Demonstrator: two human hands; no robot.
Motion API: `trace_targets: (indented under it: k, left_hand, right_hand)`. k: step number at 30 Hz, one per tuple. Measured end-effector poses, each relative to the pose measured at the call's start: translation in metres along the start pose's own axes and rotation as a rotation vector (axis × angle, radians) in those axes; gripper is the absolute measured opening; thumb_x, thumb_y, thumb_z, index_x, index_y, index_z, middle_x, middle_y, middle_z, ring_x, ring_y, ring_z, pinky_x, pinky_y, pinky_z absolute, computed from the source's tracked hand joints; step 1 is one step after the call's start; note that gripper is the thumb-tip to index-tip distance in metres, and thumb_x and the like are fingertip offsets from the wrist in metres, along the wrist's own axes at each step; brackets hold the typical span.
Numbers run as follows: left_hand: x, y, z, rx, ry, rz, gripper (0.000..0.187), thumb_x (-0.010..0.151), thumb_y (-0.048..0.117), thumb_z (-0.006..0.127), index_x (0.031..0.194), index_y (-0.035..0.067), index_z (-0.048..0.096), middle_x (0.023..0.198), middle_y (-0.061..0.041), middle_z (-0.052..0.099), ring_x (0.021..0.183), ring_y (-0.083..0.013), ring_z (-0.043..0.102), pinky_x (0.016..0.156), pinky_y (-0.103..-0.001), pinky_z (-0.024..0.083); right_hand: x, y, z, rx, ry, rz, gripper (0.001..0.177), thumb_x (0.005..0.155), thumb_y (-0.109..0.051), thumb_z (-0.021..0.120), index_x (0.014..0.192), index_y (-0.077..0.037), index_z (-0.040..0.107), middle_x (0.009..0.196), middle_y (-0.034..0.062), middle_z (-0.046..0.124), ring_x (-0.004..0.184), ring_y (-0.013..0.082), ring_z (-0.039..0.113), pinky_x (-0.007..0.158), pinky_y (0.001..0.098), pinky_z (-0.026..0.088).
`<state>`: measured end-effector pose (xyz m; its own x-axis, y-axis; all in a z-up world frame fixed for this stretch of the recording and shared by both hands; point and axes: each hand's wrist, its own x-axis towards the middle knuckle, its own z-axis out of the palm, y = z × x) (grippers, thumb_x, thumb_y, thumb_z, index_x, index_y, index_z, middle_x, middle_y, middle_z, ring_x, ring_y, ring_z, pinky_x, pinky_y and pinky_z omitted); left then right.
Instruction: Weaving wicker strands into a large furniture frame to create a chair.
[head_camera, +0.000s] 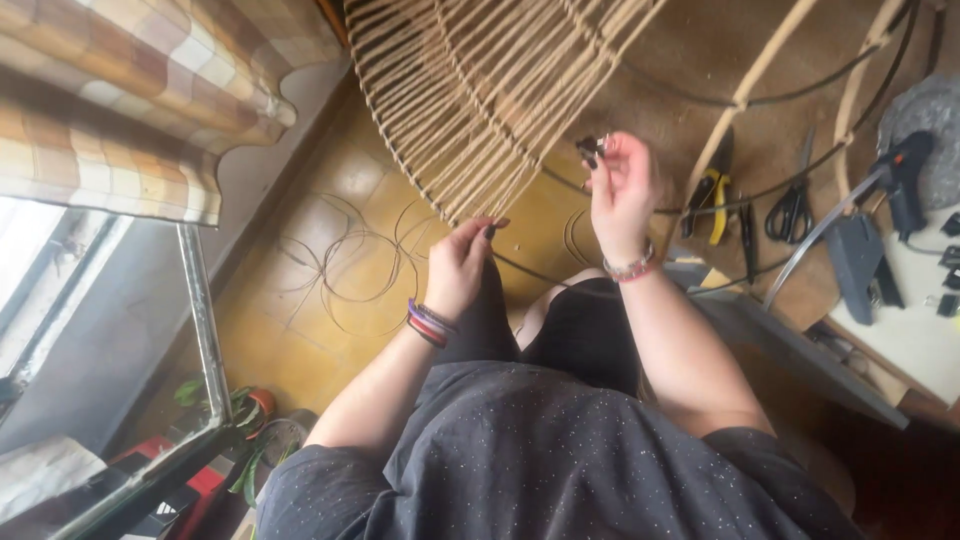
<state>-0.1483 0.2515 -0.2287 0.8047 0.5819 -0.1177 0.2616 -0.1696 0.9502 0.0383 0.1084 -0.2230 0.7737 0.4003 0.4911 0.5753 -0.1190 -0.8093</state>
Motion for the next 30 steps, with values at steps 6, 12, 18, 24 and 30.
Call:
trace_targets:
  k: [6, 12, 18, 24, 30]
  left_hand:
    - [-0.036, -0.059, 0.002, -0.452, -0.141, -0.281, 0.021, 0.105, 0.024, 0.055, 0.106, 0.014, 0.074, 0.064, 0.009, 0.046, 0.051, -0.0022, 0.035, 0.043, -0.017, 0.026]
    - [-0.028, -0.089, 0.019, -0.638, -0.202, -0.336, 0.017, 0.104, 0.023, 0.052, 0.102, 0.011, 0.065, 0.061, 0.008, 0.039, 0.051, -0.0027, 0.035, 0.042, -0.018, 0.021]
    - [-0.021, -0.085, 0.001, -0.579, -0.261, -0.273, 0.021, 0.104, 0.032, 0.054, 0.101, 0.014, 0.066, 0.058, 0.007, 0.036, 0.05, -0.0042, 0.032, 0.043, -0.018, 0.023]
    - [-0.018, -0.098, 0.011, -0.598, -0.239, -0.213, 0.015, 0.105, 0.025, 0.054, 0.102, 0.014, 0.064, 0.063, 0.007, 0.038, 0.053, -0.0035, 0.04, 0.045, -0.017, 0.028]
    - [-0.018, -0.032, -0.017, 0.357, -0.14, -0.124, 0.027, 0.094, 0.05, 0.049, 0.092, 0.033, 0.069, 0.083, 0.008, 0.068, 0.083, -0.014, 0.066, 0.066, -0.037, 0.046]
  right_hand:
    - [-0.002, -0.005, 0.004, -0.159, 0.055, -0.154, 0.016, 0.105, 0.0, 0.057, 0.121, 0.001, 0.055, 0.108, 0.0145, 0.059, 0.082, 0.0199, 0.067, 0.058, 0.0225, 0.057]
    - [-0.001, -0.006, 0.009, -0.208, 0.095, -0.206, 0.015, 0.107, -0.006, 0.059, 0.12, -0.001, 0.056, 0.107, 0.014, 0.062, 0.079, 0.0192, 0.068, 0.056, 0.0255, 0.061]
    - [-0.001, -0.006, 0.011, -0.157, 0.087, -0.189, 0.016, 0.108, -0.004, 0.058, 0.123, 0.001, 0.055, 0.112, 0.0152, 0.061, 0.081, 0.0212, 0.066, 0.06, 0.0298, 0.065]
    - [0.002, -0.003, 0.013, -0.139, 0.099, -0.187, 0.02, 0.11, -0.012, 0.059, 0.122, 0.002, 0.055, 0.114, 0.0167, 0.061, 0.087, 0.0224, 0.064, 0.062, 0.0327, 0.067]
    - [-0.027, -0.026, -0.032, 0.165, 0.141, -0.086, 0.027, 0.108, 0.001, 0.057, 0.134, 0.001, 0.05, 0.122, 0.0187, 0.059, 0.098, 0.0288, 0.068, 0.077, 0.0327, 0.061]
